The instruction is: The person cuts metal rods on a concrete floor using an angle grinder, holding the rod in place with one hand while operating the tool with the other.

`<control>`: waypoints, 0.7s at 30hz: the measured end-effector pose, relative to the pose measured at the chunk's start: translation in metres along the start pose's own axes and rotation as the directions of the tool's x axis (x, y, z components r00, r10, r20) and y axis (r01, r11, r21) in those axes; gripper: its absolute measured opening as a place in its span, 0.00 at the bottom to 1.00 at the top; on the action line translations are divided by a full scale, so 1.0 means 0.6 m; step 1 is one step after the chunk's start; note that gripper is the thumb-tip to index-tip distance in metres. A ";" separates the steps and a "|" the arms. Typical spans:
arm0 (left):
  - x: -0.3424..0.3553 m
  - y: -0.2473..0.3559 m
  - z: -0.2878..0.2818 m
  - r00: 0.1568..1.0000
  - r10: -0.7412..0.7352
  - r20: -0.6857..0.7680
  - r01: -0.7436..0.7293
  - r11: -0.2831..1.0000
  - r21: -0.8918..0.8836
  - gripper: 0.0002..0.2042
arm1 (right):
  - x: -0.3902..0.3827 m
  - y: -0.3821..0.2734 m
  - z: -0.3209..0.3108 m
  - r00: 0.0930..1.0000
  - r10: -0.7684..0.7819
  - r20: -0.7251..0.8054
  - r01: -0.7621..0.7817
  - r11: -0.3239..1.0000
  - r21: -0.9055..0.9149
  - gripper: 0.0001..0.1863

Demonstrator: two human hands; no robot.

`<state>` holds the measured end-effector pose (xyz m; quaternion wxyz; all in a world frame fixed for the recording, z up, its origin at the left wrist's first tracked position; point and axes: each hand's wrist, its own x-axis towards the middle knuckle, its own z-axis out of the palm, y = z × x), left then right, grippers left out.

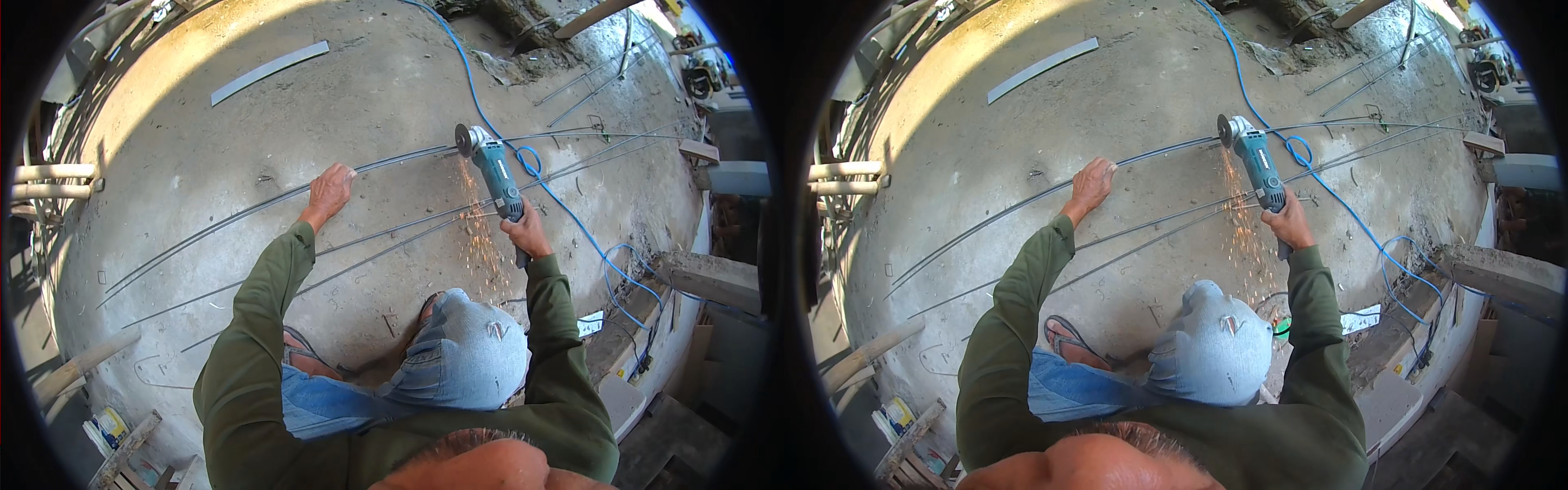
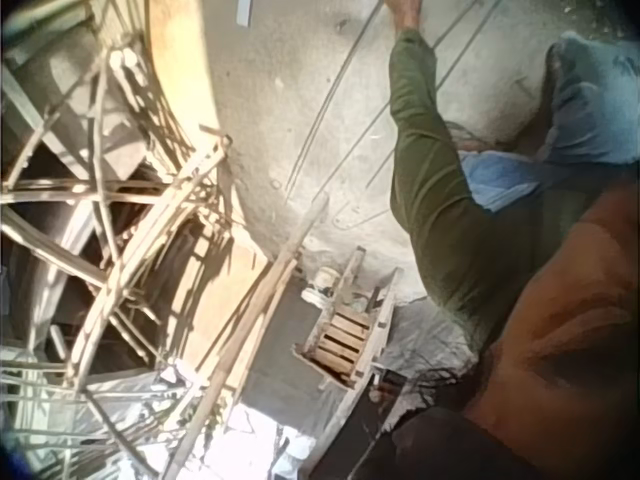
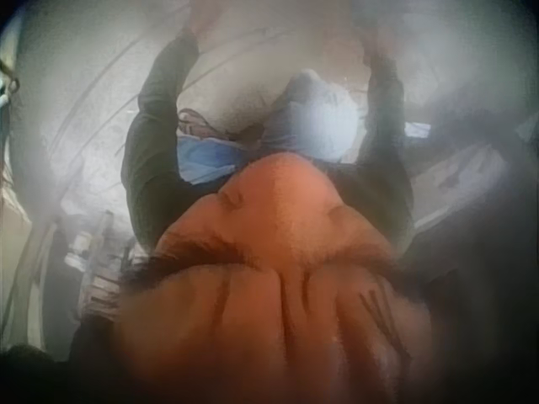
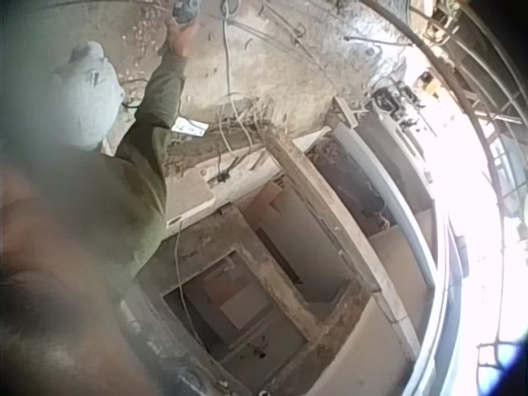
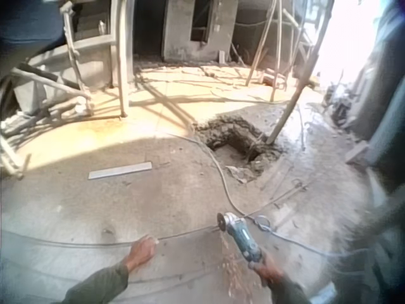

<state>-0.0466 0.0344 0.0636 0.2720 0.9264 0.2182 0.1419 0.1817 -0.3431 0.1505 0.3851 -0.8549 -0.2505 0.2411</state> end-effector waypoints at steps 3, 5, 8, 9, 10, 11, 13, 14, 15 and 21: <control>0.001 0.002 0.000 1.000 -0.005 0.015 0.004 1.000 0.014 0.09 | -0.003 0.008 -0.001 1.000 0.002 0.005 -0.003 0.998 0.057 0.28; 0.001 0.001 0.000 0.999 -0.001 0.033 0.000 1.000 0.013 0.09 | 0.002 0.002 -0.002 0.999 0.052 0.013 -0.052 0.998 0.030 0.32; 0.000 -0.001 0.000 1.000 0.016 0.006 -0.016 1.000 -0.001 0.09 | 0.008 0.000 0.002 0.996 0.091 0.014 -0.092 0.996 0.020 0.35; 0.000 -0.002 0.001 1.000 0.015 0.005 -0.015 1.000 -0.002 0.09 | 0.009 0.002 0.002 0.996 0.085 0.011 -0.085 0.996 0.028 0.35; 0.002 -0.002 0.001 1.000 0.016 0.003 -0.016 1.000 -0.001 0.09 | 0.007 0.003 0.002 0.997 0.081 0.010 -0.081 0.996 0.035 0.35; 0.003 -0.003 0.001 1.000 0.015 0.001 -0.015 1.000 0.001 0.09 | 0.005 0.003 0.001 0.996 0.090 0.017 -0.091 0.995 0.041 0.35; 0.003 -0.004 0.000 1.000 0.010 0.001 -0.010 1.000 0.009 0.09 | 0.003 0.006 0.003 0.995 0.099 0.026 -0.100 0.994 0.046 0.36; 0.003 -0.004 0.001 1.000 0.009 0.002 -0.009 1.000 0.014 0.09 | 0.002 0.007 0.004 0.999 0.036 0.003 -0.036 0.998 0.042 0.31; 0.004 -0.003 0.003 1.000 0.009 0.001 -0.009 1.000 0.013 0.09 | 0.001 0.008 0.005 0.999 -0.027 -0.020 0.028 0.999 0.036 0.26; 0.003 -0.007 0.003 0.999 0.036 -0.019 -0.036 0.999 -0.005 0.09 | 0.007 -0.006 0.004 0.996 0.080 0.025 -0.081 0.995 0.059 0.35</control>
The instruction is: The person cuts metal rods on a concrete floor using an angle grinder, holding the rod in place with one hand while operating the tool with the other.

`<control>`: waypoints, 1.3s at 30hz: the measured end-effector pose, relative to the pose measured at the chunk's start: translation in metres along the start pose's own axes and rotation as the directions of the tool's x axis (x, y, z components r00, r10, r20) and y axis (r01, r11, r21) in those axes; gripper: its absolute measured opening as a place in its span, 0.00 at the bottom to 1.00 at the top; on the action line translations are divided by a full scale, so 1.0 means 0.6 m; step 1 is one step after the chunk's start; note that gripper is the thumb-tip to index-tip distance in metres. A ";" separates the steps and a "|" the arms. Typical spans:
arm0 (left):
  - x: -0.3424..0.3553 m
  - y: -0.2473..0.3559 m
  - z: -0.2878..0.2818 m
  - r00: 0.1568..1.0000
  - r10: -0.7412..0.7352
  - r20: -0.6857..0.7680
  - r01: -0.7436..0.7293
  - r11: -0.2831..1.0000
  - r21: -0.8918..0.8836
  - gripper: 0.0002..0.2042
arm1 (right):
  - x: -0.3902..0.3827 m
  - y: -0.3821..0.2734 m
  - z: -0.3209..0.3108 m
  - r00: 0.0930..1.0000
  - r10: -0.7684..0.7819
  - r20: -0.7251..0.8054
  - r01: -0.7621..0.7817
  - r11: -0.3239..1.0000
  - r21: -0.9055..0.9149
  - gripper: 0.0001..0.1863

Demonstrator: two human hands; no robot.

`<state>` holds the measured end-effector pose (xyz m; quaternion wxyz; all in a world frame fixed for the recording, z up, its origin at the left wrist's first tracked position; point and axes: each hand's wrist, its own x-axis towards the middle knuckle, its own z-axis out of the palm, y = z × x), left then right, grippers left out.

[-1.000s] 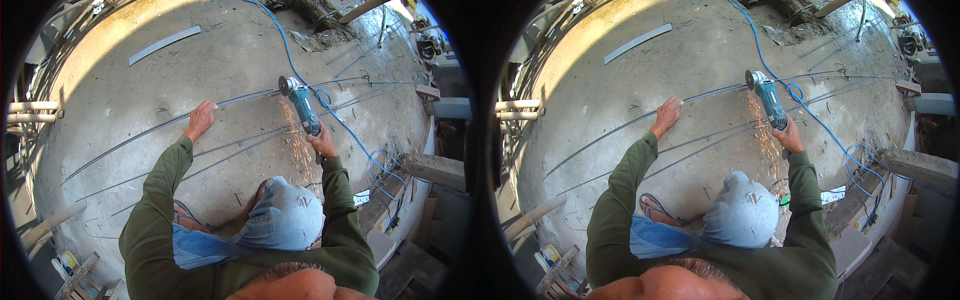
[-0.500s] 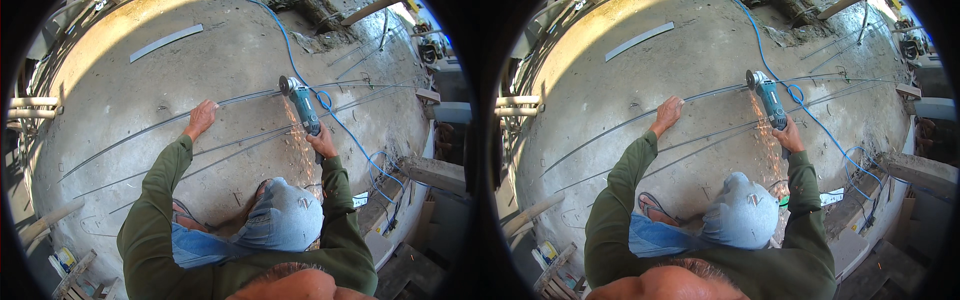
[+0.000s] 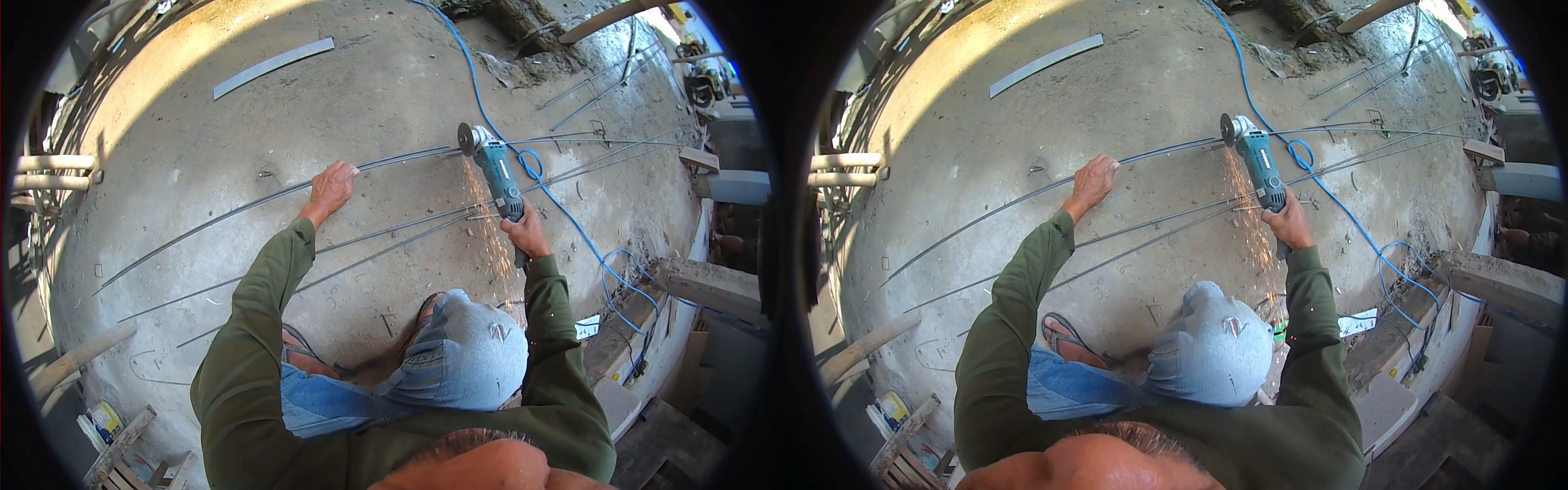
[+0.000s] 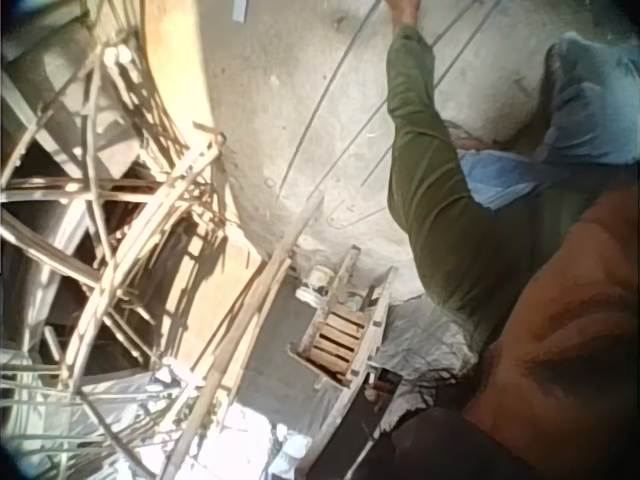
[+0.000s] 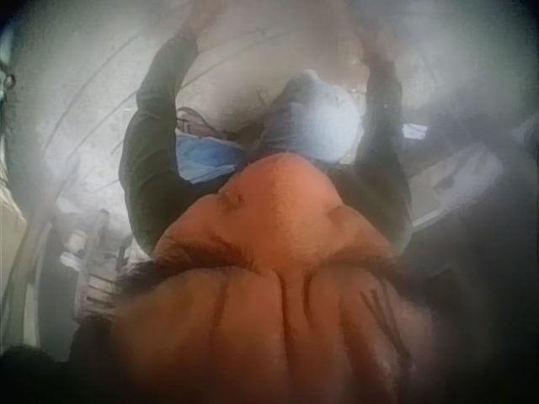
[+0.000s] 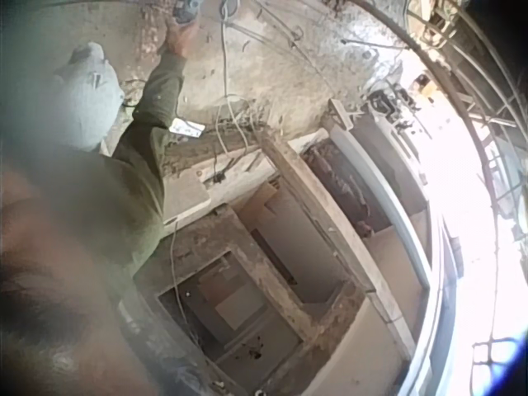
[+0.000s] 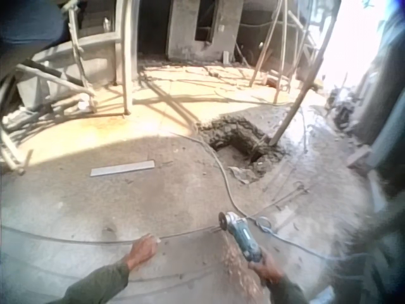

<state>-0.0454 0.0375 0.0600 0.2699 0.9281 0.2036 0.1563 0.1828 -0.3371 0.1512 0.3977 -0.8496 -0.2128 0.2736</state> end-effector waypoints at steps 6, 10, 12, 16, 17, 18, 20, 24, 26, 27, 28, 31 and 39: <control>0.001 0.000 -0.001 1.000 -0.024 0.012 0.024 1.000 0.011 0.09 | -0.008 0.004 0.000 0.997 -0.072 -0.006 0.072 0.997 0.001 0.27; 0.001 -0.001 -0.004 0.999 -0.036 0.036 0.035 0.999 0.013 0.10 | -0.011 -0.010 -0.003 0.996 0.089 0.014 -0.089 0.996 -0.021 0.33; 0.001 -0.001 -0.002 0.999 -0.031 0.039 0.031 0.999 0.012 0.10 | -0.008 -0.004 -0.003 0.999 0.051 0.001 -0.051 0.998 -0.034 0.34; 0.002 0.001 0.000 0.999 -0.021 0.034 0.021 1.000 0.005 0.10 | -0.001 0.005 -0.004 1.000 0.010 0.003 -0.010 1.000 -0.017 0.35; 0.002 0.001 0.000 0.999 -0.021 0.030 0.021 1.000 0.006 0.10 | 0.000 0.007 -0.004 1.000 0.005 -0.006 -0.005 1.000 -0.026 0.35; 0.003 0.001 0.000 0.999 -0.023 0.029 0.023 1.000 0.006 0.10 | 0.001 0.009 -0.005 1.000 0.001 -0.010 -0.001 1.000 -0.030 0.35; 0.003 0.000 0.000 0.999 -0.026 0.020 0.026 1.000 -0.001 0.09 | -0.003 0.004 -0.006 1.000 0.000 -0.014 0.000 0.999 -0.039 0.36; 0.002 -0.002 -0.001 0.999 -0.032 0.027 0.032 0.999 0.006 0.09 | -0.009 -0.003 -0.007 0.999 0.035 -0.006 -0.035 0.997 -0.070 0.35; 0.002 -0.003 0.000 0.999 -0.037 0.025 0.037 0.999 0.011 0.09 | -0.009 -0.007 -0.005 1.000 0.028 -0.014 -0.029 0.997 -0.071 0.35; 0.001 -0.004 0.001 0.999 -0.037 0.024 0.036 0.999 0.012 0.09 | -0.008 -0.009 -0.003 1.000 0.025 -0.019 -0.026 0.997 -0.072 0.35; -0.001 -0.005 0.000 0.999 -0.033 0.025 0.032 0.999 0.011 0.09 | -0.006 -0.011 -0.001 1.000 0.020 -0.023 -0.022 0.997 -0.073 0.35; -0.003 0.004 0.005 0.999 -0.034 0.040 0.035 0.999 -0.001 0.10 | -0.001 -0.004 -0.005 1.000 0.007 -0.020 -0.009 0.994 -0.106 0.35; -0.015 -0.007 0.015 0.989 -0.087 0.118 0.087 0.996 0.003 0.12 | -0.047 -0.045 0.000 0.990 0.142 -0.013 -0.138 0.974 0.179 0.32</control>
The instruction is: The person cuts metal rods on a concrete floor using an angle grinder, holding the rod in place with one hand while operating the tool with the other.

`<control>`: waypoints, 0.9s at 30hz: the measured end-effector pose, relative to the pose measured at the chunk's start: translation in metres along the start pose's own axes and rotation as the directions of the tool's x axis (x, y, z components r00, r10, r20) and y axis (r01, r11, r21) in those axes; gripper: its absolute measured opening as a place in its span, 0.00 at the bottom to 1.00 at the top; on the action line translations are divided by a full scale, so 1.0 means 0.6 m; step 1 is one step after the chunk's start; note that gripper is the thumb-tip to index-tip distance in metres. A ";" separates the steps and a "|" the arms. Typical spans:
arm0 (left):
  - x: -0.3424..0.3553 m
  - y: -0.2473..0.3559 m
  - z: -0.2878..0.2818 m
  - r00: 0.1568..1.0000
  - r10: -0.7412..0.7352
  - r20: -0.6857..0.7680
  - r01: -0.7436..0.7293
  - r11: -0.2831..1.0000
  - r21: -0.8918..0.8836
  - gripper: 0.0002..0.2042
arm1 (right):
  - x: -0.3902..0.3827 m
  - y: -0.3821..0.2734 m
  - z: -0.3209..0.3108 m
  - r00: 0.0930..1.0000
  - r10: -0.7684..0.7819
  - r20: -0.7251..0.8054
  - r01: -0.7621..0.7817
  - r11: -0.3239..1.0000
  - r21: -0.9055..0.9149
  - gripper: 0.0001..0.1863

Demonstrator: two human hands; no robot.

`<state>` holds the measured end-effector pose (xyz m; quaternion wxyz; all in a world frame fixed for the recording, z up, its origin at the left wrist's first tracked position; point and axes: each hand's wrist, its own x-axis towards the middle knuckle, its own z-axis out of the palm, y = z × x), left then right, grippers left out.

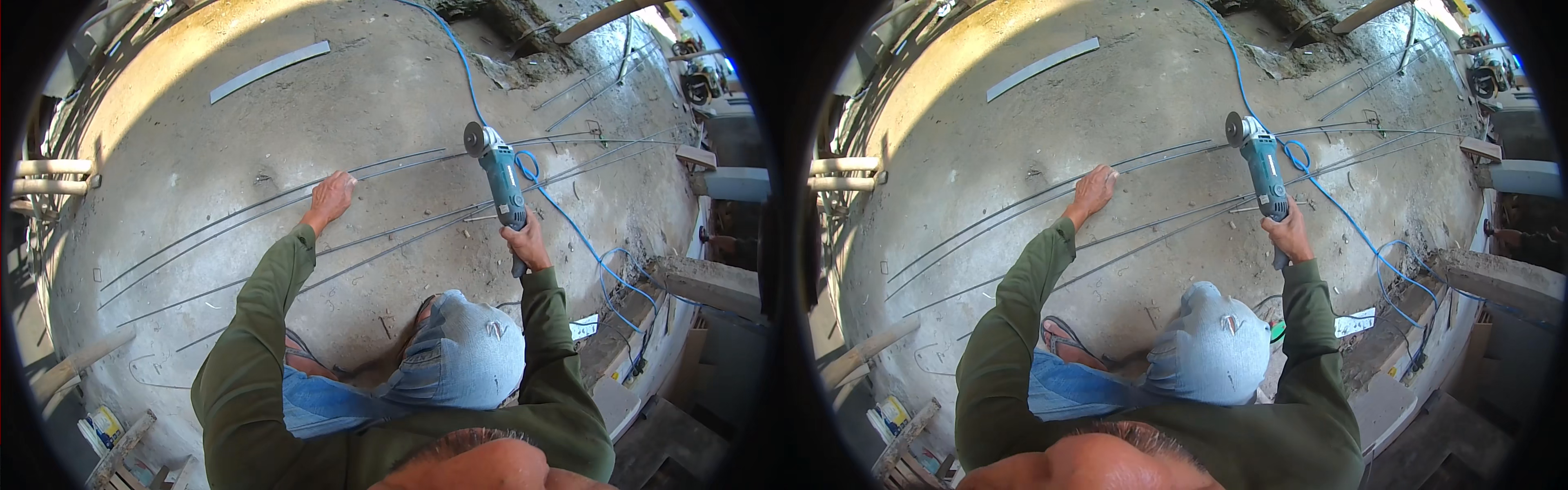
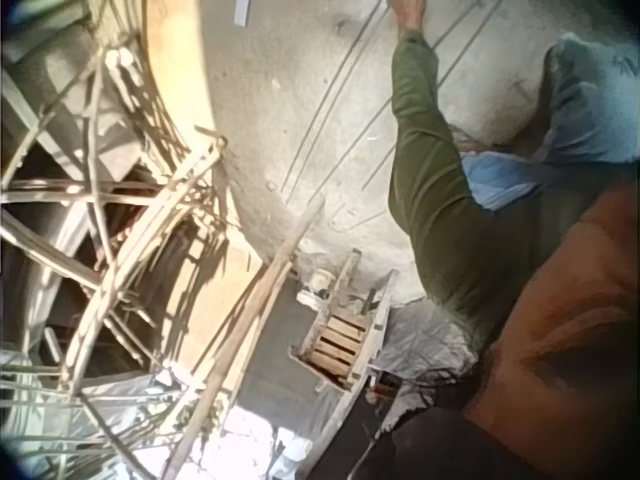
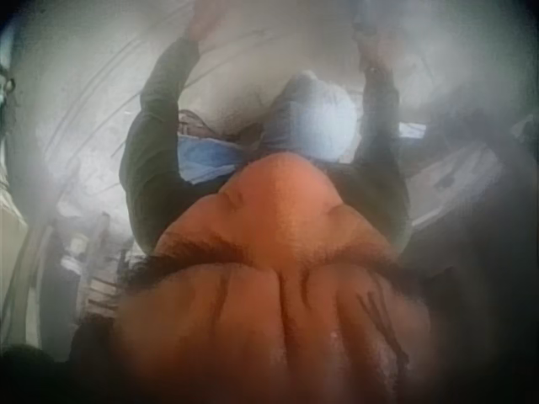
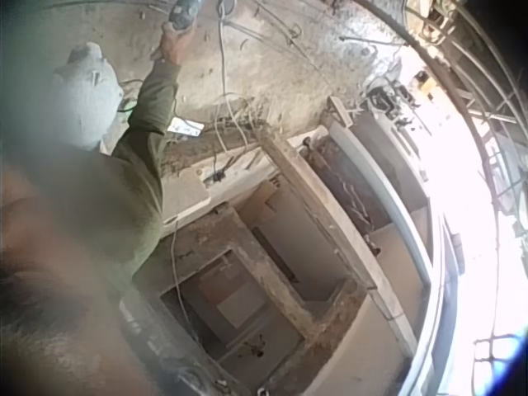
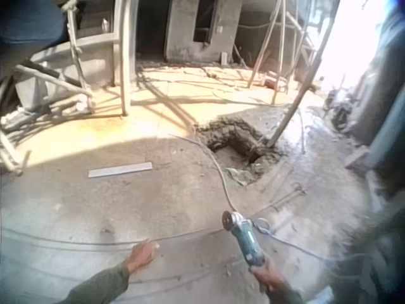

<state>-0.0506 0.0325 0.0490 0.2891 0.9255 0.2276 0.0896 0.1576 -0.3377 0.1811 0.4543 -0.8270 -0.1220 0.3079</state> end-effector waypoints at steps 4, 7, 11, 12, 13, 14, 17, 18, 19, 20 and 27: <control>0.007 0.013 0.009 0.989 -0.085 0.124 0.091 0.995 -0.042 0.19 | -0.004 0.000 -0.016 1.000 -0.021 -0.023 0.021 0.999 0.029 0.32; 0.040 0.029 -0.010 0.933 -0.196 0.301 0.223 0.973 -0.056 0.26 | -0.007 0.005 -0.022 0.999 -0.022 -0.040 0.022 1.000 0.008 0.30; 0.081 0.040 -0.016 0.862 -0.232 0.451 0.315 0.942 -0.116 0.30 | -0.004 0.021 -0.013 1.000 -0.016 -0.011 0.016 1.000 0.019 0.28; 0.082 0.044 -0.013 0.859 -0.233 0.455 0.316 0.942 -0.115 0.30 | -0.003 0.027 -0.012 1.000 -0.020 -0.015 0.020 1.000 0.015 0.27; 0.083 0.047 -0.011 0.860 -0.224 0.458 0.303 0.947 -0.106 0.29 | 0.000 0.031 -0.013 1.000 -0.015 -0.015 0.015 1.000 0.016 0.27; 0.083 0.046 -0.009 0.861 -0.216 0.460 0.290 0.952 -0.096 0.28 | 0.003 0.033 -0.012 1.000 -0.011 -0.006 0.011 1.000 0.009 0.28; 0.080 0.042 -0.003 0.893 -0.231 0.386 0.286 0.954 -0.090 0.25 | 0.011 0.045 -0.011 1.000 -0.009 0.001 0.009 0.999 -0.040 0.30; 0.080 0.041 0.000 0.892 -0.230 0.389 0.287 0.954 -0.093 0.25 | 0.014 0.048 -0.013 1.000 -0.015 -0.001 0.015 0.996 -0.084 0.32; 0.079 0.041 0.003 0.908 -0.219 0.358 0.281 0.951 -0.131 0.24 | 0.016 0.051 -0.015 1.000 -0.013 -0.001 0.013 0.996 -0.087 0.32; 0.077 0.043 0.005 0.921 -0.210 0.328 0.275 0.947 -0.167 0.23 | 0.018 0.054 -0.016 0.999 -0.038 0.002 0.038 0.996 -0.083 0.34; 0.073 0.041 0.008 0.957 -0.157 0.243 0.205 0.961 -0.187 0.23 | 0.037 0.058 -0.017 0.999 -0.039 0.021 0.041 0.993 -0.111 0.37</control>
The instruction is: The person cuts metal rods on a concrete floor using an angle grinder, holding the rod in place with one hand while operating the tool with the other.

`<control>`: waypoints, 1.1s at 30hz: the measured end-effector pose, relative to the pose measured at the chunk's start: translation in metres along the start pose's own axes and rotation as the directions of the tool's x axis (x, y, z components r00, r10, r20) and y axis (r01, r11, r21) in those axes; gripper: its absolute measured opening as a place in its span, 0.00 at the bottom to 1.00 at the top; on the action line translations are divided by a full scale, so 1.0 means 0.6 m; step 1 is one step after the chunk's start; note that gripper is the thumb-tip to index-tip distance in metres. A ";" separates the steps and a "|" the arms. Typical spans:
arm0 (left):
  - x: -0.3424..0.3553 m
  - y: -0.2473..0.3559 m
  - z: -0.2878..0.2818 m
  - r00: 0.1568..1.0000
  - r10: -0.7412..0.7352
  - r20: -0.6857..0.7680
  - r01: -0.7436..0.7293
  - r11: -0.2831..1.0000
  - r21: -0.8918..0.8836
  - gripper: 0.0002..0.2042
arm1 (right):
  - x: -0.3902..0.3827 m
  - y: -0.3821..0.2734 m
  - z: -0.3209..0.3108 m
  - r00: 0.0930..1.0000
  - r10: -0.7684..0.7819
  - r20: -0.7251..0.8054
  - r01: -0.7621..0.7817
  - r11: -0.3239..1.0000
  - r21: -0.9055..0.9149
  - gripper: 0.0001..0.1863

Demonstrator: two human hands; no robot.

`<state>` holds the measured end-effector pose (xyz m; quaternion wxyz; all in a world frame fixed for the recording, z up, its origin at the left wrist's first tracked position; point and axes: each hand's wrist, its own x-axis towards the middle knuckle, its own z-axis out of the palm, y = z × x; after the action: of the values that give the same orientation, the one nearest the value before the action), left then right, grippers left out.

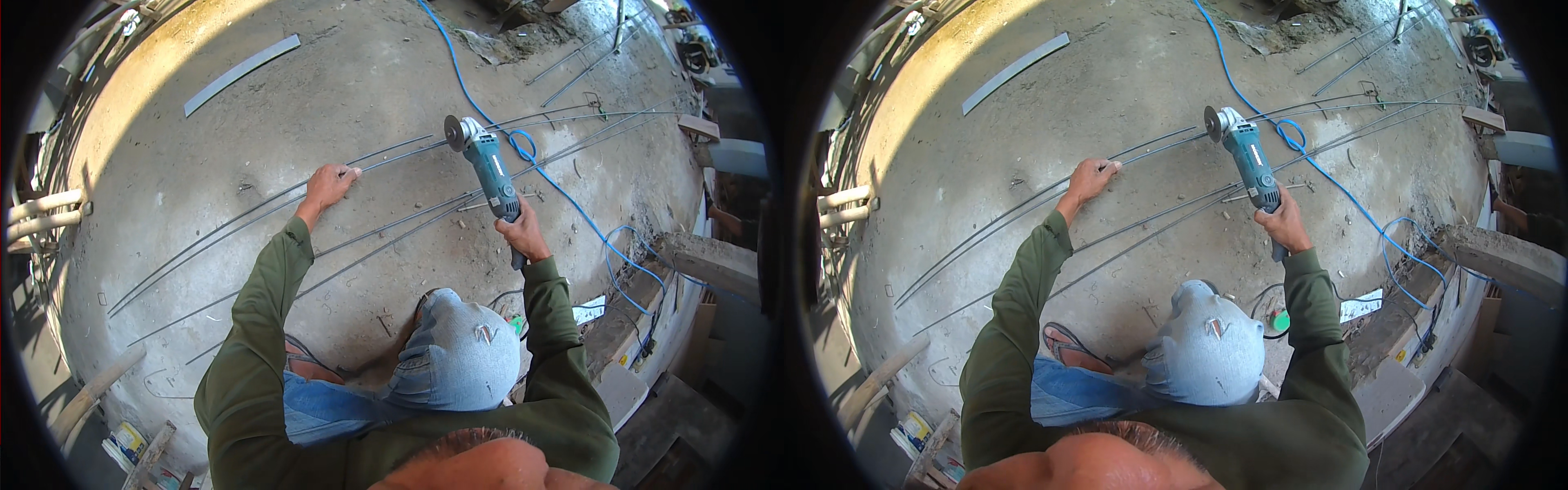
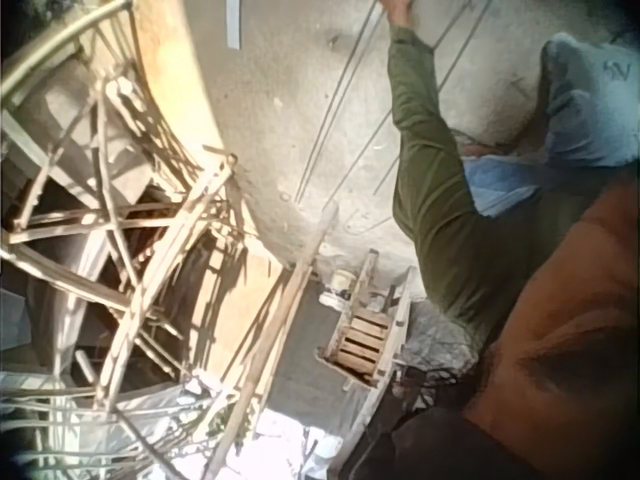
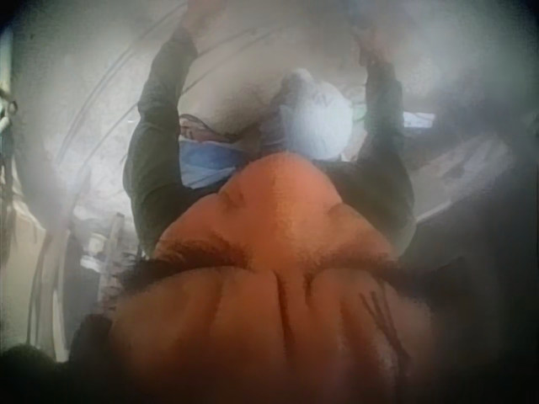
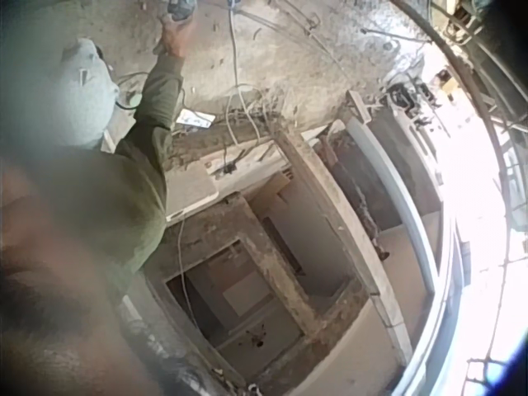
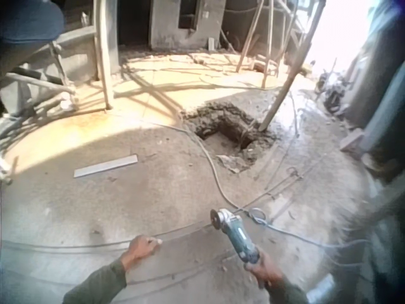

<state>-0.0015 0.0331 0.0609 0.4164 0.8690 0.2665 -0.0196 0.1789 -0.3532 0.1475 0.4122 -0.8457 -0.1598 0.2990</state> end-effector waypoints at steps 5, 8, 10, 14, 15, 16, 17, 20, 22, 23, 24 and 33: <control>-0.004 0.006 -0.002 0.999 -0.038 0.030 0.038 0.999 0.001 0.24 | 0.002 -0.009 0.000 1.000 -0.027 0.012 0.027 1.000 0.010 0.37; -0.003 0.002 -0.002 1.000 -0.030 0.010 0.030 1.000 -0.004 0.24 | 0.007 -0.008 0.001 0.999 -0.043 0.010 0.043 0.999 -0.016 0.37; -0.003 0.002 0.000 0.999 -0.033 0.004 0.033 0.999 -0.005 0.25 | 0.007 -0.004 -0.001 0.999 -0.049 0.005 0.049 0.998 -0.031 0.37; -0.004 0.006 0.001 0.999 -0.037 -0.004 0.037 0.999 -0.010 0.25 | 0.008 -0.001 -0.002 1.000 -0.025 0.012 0.025 0.999 -0.039 0.37; -0.004 0.006 0.002 0.999 -0.037 -0.004 0.037 0.999 -0.010 0.25 | 0.008 -0.001 -0.002 0.999 -0.037 0.013 0.037 0.999 -0.025 0.37; -0.004 0.005 0.003 0.999 -0.036 -0.009 0.036 0.999 -0.008 0.25 | 0.008 -0.001 -0.002 0.999 -0.037 0.012 0.037 0.999 -0.025 0.37; -0.004 0.003 0.003 0.999 -0.036 -0.015 0.036 0.999 -0.006 0.25 | 0.008 -0.002 -0.001 0.999 -0.039 0.012 0.039 0.999 -0.030 0.37; 0.002 0.000 0.002 0.999 -0.044 -0.018 0.044 0.999 0.022 0.25 | 0.009 -0.001 0.000 0.999 -0.042 0.013 0.042 0.999 -0.021 0.37; 0.000 0.001 0.005 0.999 -0.045 -0.024 0.046 0.999 0.023 0.25 | 0.010 0.005 -0.001 0.999 -0.042 0.014 0.042 0.999 -0.009 0.37; -0.002 0.000 0.005 0.998 -0.050 -0.034 0.050 0.998 0.026 0.25 | 0.011 0.007 0.000 0.999 -0.048 0.016 0.048 0.999 -0.017 0.37; -0.003 -0.001 0.003 0.998 -0.052 -0.036 0.053 0.998 0.027 0.25 | 0.011 0.008 0.000 0.998 -0.052 0.018 0.053 0.998 -0.021 0.37; -0.017 0.019 -0.001 0.996 -0.086 -0.013 0.087 0.994 0.059 0.23 | 0.018 0.016 -0.001 0.983 -0.182 0.032 0.184 0.982 -0.050 0.33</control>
<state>-0.0048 0.0233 0.0718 0.3877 0.8688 0.3052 -0.0411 0.1877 -0.3536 0.1360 0.4132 -0.8339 -0.2503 0.2669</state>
